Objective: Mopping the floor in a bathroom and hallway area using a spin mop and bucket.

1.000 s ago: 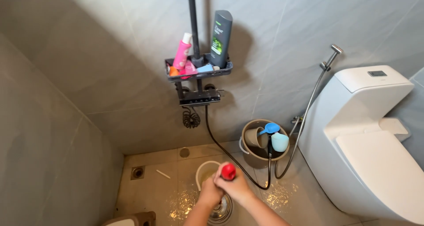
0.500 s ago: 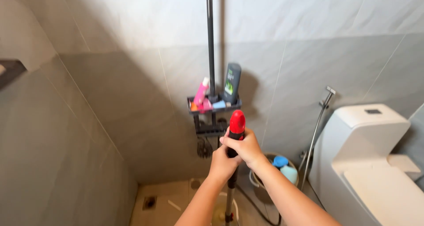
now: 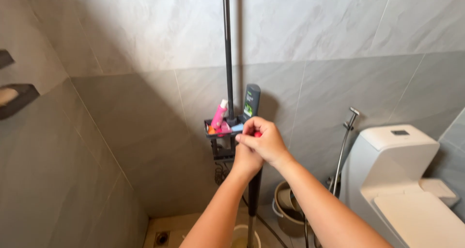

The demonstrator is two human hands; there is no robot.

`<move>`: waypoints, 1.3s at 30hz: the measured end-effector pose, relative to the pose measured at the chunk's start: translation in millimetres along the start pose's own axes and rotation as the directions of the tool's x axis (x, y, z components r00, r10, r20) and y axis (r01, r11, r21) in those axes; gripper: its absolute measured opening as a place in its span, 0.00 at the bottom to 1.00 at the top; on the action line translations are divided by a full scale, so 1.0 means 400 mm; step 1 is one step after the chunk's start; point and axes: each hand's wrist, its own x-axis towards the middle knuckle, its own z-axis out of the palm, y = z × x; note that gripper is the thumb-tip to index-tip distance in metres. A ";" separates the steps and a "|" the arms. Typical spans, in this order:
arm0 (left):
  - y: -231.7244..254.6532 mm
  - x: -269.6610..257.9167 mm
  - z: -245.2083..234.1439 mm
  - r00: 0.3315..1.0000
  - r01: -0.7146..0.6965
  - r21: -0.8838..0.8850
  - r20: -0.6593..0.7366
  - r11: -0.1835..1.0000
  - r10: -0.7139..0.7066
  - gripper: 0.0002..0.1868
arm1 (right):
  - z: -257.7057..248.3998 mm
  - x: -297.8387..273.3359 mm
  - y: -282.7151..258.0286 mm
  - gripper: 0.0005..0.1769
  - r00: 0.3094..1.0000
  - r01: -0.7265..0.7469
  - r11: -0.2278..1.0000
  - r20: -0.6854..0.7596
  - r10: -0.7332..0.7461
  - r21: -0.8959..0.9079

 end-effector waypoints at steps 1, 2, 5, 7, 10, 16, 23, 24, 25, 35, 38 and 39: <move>-0.024 0.012 0.008 1.000 0.018 -0.005 0.008 1.000 -0.018 0.19 | 0.003 -0.002 -0.001 0.11 1.000 -0.020 1.000 -0.003 0.020 -0.001; -0.051 0.025 0.018 1.000 -0.028 -0.058 -0.007 0.998 0.027 0.17 | 0.006 -0.004 0.001 0.09 1.000 0.022 0.999 -0.020 -0.023 -0.047; -0.083 0.043 0.035 0.999 -0.048 -0.171 -0.018 0.984 0.046 0.15 | 0.005 0.016 0.028 0.03 0.993 0.103 0.991 -0.049 -0.107 -0.085; -0.078 0.026 0.035 1.000 -0.019 -0.226 -0.011 0.974 0.016 0.14 | 0.010 0.009 0.031 0.03 0.987 0.139 0.988 -0.066 -0.144 -0.073; -0.048 0.009 0.028 0.999 -0.012 -0.049 -0.040 0.999 0.011 0.11 | 0.009 0.004 0.008 0.11 0.987 -0.128 0.989 -0.083 0.135 0.076; -0.001 -0.019 0.022 0.997 0.012 -0.003 -0.078 1.000 -0.012 0.07 | -0.013 0.006 0.018 0.12 0.999 -0.046 0.998 -0.009 0.046 0.042; 0.015 -0.043 0.053 0.988 0.022 -0.042 -0.154 0.999 -0.028 0.12 | -0.052 -0.004 -0.024 0.09 0.983 -0.116 0.981 0.157 0.091 0.157; 0.012 -0.041 0.059 0.992 -0.002 -0.117 -0.127 0.993 -0.013 0.17 | -0.060 -0.004 -0.031 0.09 0.984 -0.124 0.977 0.149 0.098 0.174; -0.008 -0.030 0.069 0.992 -0.024 -0.117 -0.129 0.993 0.009 0.17 | -0.067 -0.005 -0.009 0.09 0.986 -0.103 0.980 0.146 0.079 0.169; -0.005 0.004 0.038 0.990 -0.085 0.215 0.126 0.973 0.059 0.29 | -0.083 -0.060 0.017 0.20 0.904 -0.230 0.922 -0.418 0.085 -0.311; 0.021 -0.024 0.013 0.999 0.023 0.202 0.037 0.979 -0.031 0.30 | -0.065 -0.075 0.010 0.18 0.935 -0.207 0.933 -0.341 0.100 -0.295; 0.030 -0.026 -0.002 0.998 0.057 0.203 0.000 0.977 -0.058 0.30 | -0.055 -0.071 0.012 0.18 0.955 -0.169 0.954 -0.280 0.097 -0.246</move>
